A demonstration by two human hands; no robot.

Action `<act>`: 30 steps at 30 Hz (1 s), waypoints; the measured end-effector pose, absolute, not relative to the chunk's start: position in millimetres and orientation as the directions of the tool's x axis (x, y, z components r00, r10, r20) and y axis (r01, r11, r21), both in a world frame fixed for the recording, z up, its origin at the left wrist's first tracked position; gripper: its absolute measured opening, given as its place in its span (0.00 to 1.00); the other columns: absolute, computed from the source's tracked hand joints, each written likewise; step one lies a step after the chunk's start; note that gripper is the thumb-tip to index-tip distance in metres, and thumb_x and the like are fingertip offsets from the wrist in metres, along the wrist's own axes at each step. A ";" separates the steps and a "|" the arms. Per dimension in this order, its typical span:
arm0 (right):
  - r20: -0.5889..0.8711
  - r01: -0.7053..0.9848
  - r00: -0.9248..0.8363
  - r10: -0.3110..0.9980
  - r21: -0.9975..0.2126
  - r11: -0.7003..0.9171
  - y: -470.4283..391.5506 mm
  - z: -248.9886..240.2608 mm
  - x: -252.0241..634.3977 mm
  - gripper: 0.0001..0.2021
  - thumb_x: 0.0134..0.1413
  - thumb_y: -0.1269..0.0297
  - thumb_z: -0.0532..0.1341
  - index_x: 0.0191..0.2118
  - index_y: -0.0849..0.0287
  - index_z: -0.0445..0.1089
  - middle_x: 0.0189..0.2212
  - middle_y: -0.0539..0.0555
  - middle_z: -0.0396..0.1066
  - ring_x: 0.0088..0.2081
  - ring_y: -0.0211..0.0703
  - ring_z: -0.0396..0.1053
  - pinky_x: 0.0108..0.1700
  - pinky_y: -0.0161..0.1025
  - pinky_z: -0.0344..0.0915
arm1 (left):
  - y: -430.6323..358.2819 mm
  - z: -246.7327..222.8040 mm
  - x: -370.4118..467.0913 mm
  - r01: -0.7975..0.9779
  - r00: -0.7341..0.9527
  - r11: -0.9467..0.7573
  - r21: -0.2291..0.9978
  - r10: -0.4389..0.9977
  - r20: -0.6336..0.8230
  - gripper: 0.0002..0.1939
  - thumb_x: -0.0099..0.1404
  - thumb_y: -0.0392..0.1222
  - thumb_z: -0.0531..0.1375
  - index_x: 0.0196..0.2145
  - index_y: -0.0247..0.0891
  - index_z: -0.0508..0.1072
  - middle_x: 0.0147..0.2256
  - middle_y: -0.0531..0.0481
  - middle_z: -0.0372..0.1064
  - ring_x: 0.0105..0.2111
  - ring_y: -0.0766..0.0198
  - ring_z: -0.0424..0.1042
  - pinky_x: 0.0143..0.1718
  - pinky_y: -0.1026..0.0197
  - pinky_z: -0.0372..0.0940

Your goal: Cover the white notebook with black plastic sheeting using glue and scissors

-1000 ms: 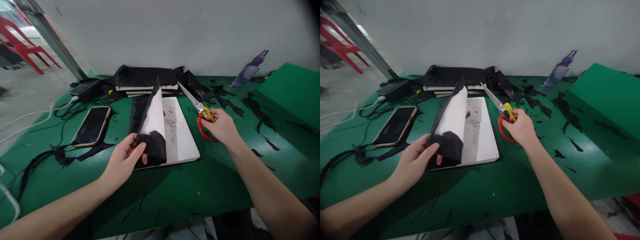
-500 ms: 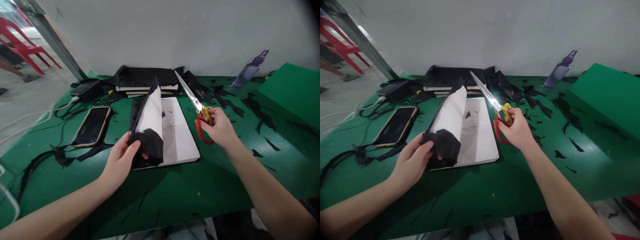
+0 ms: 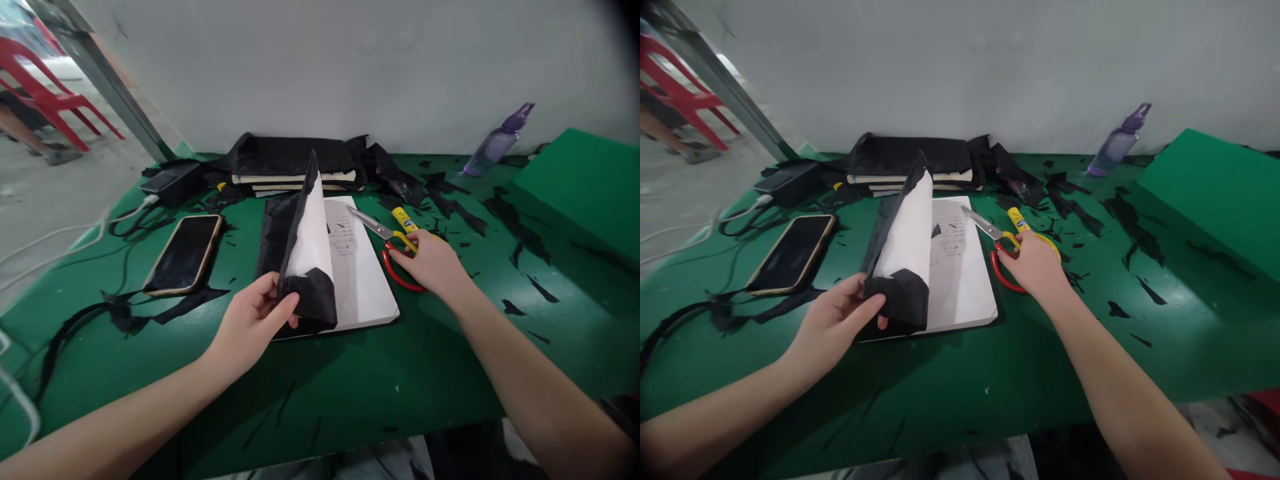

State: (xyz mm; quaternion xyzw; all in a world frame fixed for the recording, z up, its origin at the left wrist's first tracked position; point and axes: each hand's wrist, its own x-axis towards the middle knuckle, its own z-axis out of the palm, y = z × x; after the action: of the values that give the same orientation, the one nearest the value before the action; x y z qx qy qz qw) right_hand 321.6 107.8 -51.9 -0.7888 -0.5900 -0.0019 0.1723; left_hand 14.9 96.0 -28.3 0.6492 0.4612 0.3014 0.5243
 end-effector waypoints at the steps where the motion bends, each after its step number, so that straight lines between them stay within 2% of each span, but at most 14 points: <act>1: 0.238 0.944 0.293 0.926 -0.226 -0.240 107.2 -51.9 322.4 0.23 0.47 0.47 0.57 0.42 0.61 0.67 0.28 0.58 0.71 0.29 0.51 0.70 0.27 0.46 0.64 | 96.2 -28.3 14.8 0.290 0.397 -0.034 0.956 0.913 -0.088 0.09 0.62 0.46 0.56 0.28 0.38 0.63 0.22 0.56 0.66 0.24 0.66 0.70 0.28 0.65 0.65; 6: 0.273 0.949 0.303 0.913 -0.005 -0.314 103.6 -49.2 324.4 0.24 0.47 0.42 0.54 0.38 0.58 0.69 0.22 0.58 0.70 0.23 0.50 0.68 0.21 0.42 0.57 | 97.4 -29.2 14.2 0.339 0.404 -0.078 0.937 0.912 -0.070 0.09 0.62 0.46 0.56 0.29 0.38 0.65 0.21 0.55 0.67 0.24 0.66 0.71 0.28 0.65 0.66; 9: 0.250 0.941 0.312 0.917 0.050 -0.333 102.6 -44.7 324.8 0.26 0.47 0.39 0.53 0.34 0.58 0.70 0.20 0.57 0.68 0.22 0.49 0.66 0.20 0.41 0.55 | 97.3 -28.5 14.8 0.357 0.407 -0.093 0.929 0.911 -0.065 0.09 0.61 0.46 0.57 0.28 0.38 0.66 0.22 0.55 0.68 0.24 0.66 0.71 0.27 0.65 0.66; 12: 0.228 0.933 0.346 0.910 0.020 -0.360 102.1 -38.0 328.4 0.27 0.47 0.36 0.50 0.26 0.56 0.70 0.18 0.56 0.67 0.21 0.47 0.65 0.20 0.41 0.54 | 97.1 -27.6 15.7 0.373 0.409 -0.102 0.922 0.910 -0.065 0.09 0.60 0.46 0.57 0.28 0.38 0.66 0.21 0.55 0.68 0.24 0.66 0.71 0.27 0.65 0.65; 14: 0.289 0.921 0.379 0.879 -0.030 -0.388 102.3 -34.5 334.9 0.26 0.50 0.39 0.49 0.25 0.56 0.70 0.18 0.56 0.68 0.22 0.47 0.65 0.22 0.41 0.55 | 97.0 -27.3 16.4 0.377 0.406 -0.103 0.921 0.911 -0.064 0.08 0.61 0.46 0.57 0.29 0.38 0.66 0.21 0.55 0.68 0.24 0.66 0.71 0.27 0.65 0.65; 16: 0.419 0.926 0.366 0.831 -0.071 -0.372 103.9 -34.2 344.5 0.21 0.54 0.45 0.50 0.31 0.57 0.71 0.24 0.57 0.71 0.28 0.49 0.67 0.26 0.42 0.58 | 97.2 -27.7 17.0 0.371 0.403 -0.096 0.924 0.913 -0.067 0.08 0.60 0.45 0.57 0.33 0.39 0.67 0.22 0.56 0.68 0.23 0.66 0.71 0.28 0.65 0.66; 18: 0.523 0.950 0.294 0.800 -0.064 -0.307 107.4 -38.2 354.9 0.19 0.55 0.51 0.52 0.41 0.60 0.70 0.33 0.59 0.73 0.37 0.52 0.67 0.33 0.44 0.61 | 97.7 -28.4 17.7 0.362 0.400 -0.081 0.929 0.913 -0.076 0.10 0.60 0.45 0.57 0.38 0.39 0.66 0.23 0.56 0.69 0.24 0.66 0.71 0.28 0.64 0.67; 20: 0.520 0.967 0.227 0.824 -0.017 -0.255 112.8 -45.4 362.7 0.20 0.55 0.54 0.52 0.45 0.63 0.68 0.38 0.61 0.73 0.43 0.55 0.65 0.38 0.46 0.61 | 98.2 -29.1 18.5 0.359 0.398 -0.067 0.931 0.913 -0.087 0.14 0.59 0.45 0.58 0.43 0.39 0.65 0.25 0.55 0.70 0.24 0.65 0.71 0.29 0.63 0.68; 26: 0.370 0.975 0.161 0.915 0.086 -0.207 128.9 -62.5 361.6 0.18 0.56 0.58 0.52 0.45 0.64 0.69 0.37 0.63 0.72 0.42 0.56 0.64 0.40 0.49 0.59 | 98.2 -26.3 20.4 0.389 0.420 -0.024 0.921 0.894 -0.154 0.24 0.58 0.46 0.59 0.50 0.39 0.60 0.26 0.54 0.72 0.25 0.62 0.72 0.27 0.62 0.68; 28: 0.413 0.977 0.150 0.898 0.076 -0.198 130.1 -61.1 360.1 0.15 0.55 0.62 0.53 0.43 0.64 0.70 0.37 0.63 0.72 0.42 0.57 0.64 0.42 0.51 0.58 | 97.7 -24.8 20.5 0.402 0.428 -0.017 0.916 0.887 -0.171 0.26 0.58 0.46 0.59 0.52 0.37 0.59 0.25 0.53 0.72 0.25 0.61 0.72 0.27 0.61 0.68; 30: 0.515 0.984 0.161 0.842 -0.016 -0.179 129.4 -56.1 359.0 0.14 0.53 0.63 0.55 0.43 0.63 0.70 0.37 0.62 0.72 0.43 0.56 0.64 0.45 0.53 0.57 | 97.4 -24.2 20.0 0.415 0.428 -0.006 0.910 0.884 -0.189 0.28 0.58 0.46 0.59 0.54 0.36 0.58 0.25 0.53 0.72 0.26 0.61 0.73 0.28 0.61 0.67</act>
State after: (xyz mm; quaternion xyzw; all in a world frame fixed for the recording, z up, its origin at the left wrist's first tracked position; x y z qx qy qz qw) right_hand 359.0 129.4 -56.1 -0.7412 -0.6158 -0.2001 0.1771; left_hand 20.0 97.4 -24.2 0.6716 0.4834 0.2283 0.5130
